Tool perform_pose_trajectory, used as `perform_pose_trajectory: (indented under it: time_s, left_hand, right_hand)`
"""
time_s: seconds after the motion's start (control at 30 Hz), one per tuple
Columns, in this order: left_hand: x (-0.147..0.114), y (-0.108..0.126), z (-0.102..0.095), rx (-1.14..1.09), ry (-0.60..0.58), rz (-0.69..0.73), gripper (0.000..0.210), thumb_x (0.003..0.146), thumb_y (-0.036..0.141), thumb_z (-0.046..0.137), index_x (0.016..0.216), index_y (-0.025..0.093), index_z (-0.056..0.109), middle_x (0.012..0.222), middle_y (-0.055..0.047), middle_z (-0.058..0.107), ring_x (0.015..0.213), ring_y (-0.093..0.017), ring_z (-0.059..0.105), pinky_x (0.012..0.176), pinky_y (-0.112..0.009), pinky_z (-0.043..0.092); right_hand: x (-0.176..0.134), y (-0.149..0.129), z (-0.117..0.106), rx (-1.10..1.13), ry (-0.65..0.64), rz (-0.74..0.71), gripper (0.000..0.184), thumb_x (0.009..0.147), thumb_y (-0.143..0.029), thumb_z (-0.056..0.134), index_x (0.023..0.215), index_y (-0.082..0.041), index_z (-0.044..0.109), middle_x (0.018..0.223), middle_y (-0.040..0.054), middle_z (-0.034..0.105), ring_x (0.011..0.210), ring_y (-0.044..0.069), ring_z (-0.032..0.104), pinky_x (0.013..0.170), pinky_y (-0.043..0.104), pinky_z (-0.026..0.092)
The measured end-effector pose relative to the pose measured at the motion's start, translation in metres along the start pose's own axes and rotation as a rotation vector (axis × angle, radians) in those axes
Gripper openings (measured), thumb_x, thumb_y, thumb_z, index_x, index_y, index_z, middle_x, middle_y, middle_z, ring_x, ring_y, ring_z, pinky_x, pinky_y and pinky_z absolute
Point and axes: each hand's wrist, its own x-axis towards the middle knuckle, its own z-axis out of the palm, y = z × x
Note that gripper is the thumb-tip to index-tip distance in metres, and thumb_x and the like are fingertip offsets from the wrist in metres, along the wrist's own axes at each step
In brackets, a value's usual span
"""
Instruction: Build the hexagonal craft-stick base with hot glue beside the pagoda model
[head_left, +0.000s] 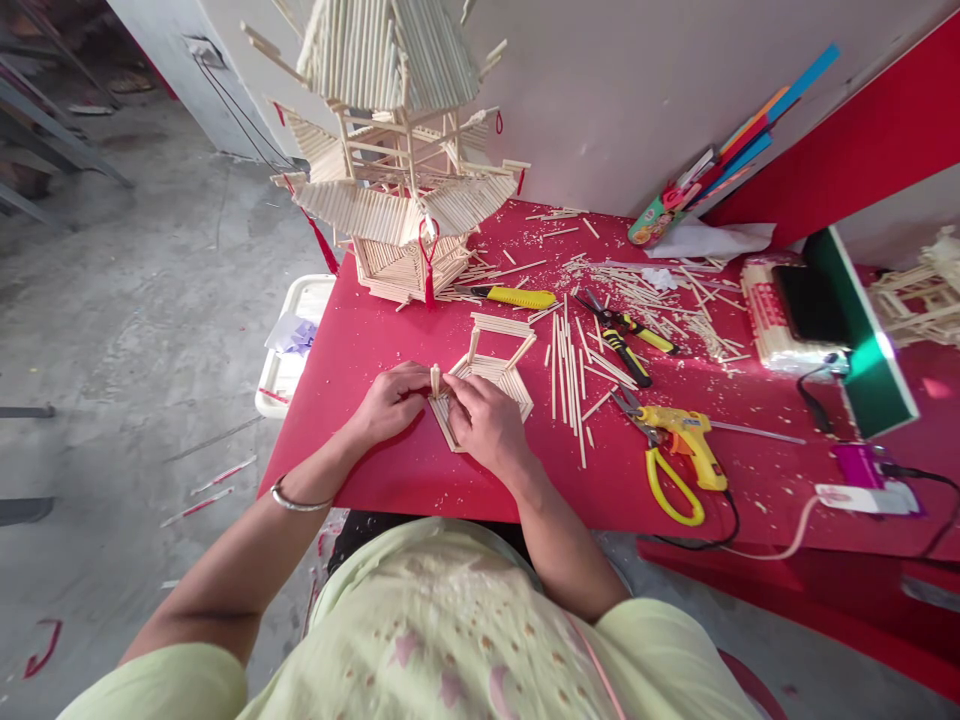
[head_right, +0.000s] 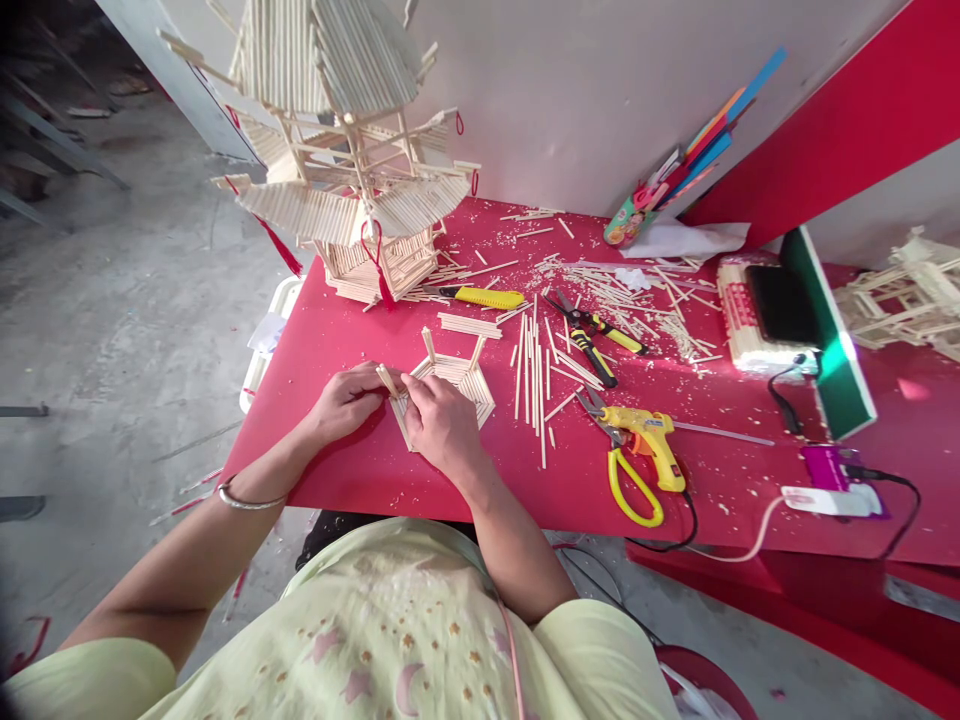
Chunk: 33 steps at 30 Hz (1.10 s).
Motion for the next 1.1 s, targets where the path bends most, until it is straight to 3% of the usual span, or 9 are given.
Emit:
perform_pose_trajectory:
  time_s: [1.1]
  left_hand:
    - [0.0001,-0.0007,0.0007,0.005,0.009,-0.012,0.036,0.073,0.006,0.046,0.087,0.019,0.077,0.095,-0.006,0.076,0.099,-0.024,0.067,0.095,-0.038,0.052]
  right_hand:
    - [-0.0006,0.0006,0.0013,-0.001,0.003,-0.010,0.043,0.099,-0.016,0.053,0.140,-0.022,0.062,0.117,0.0090,0.073,0.109,0.023,0.068,0.097,0.034,0.057]
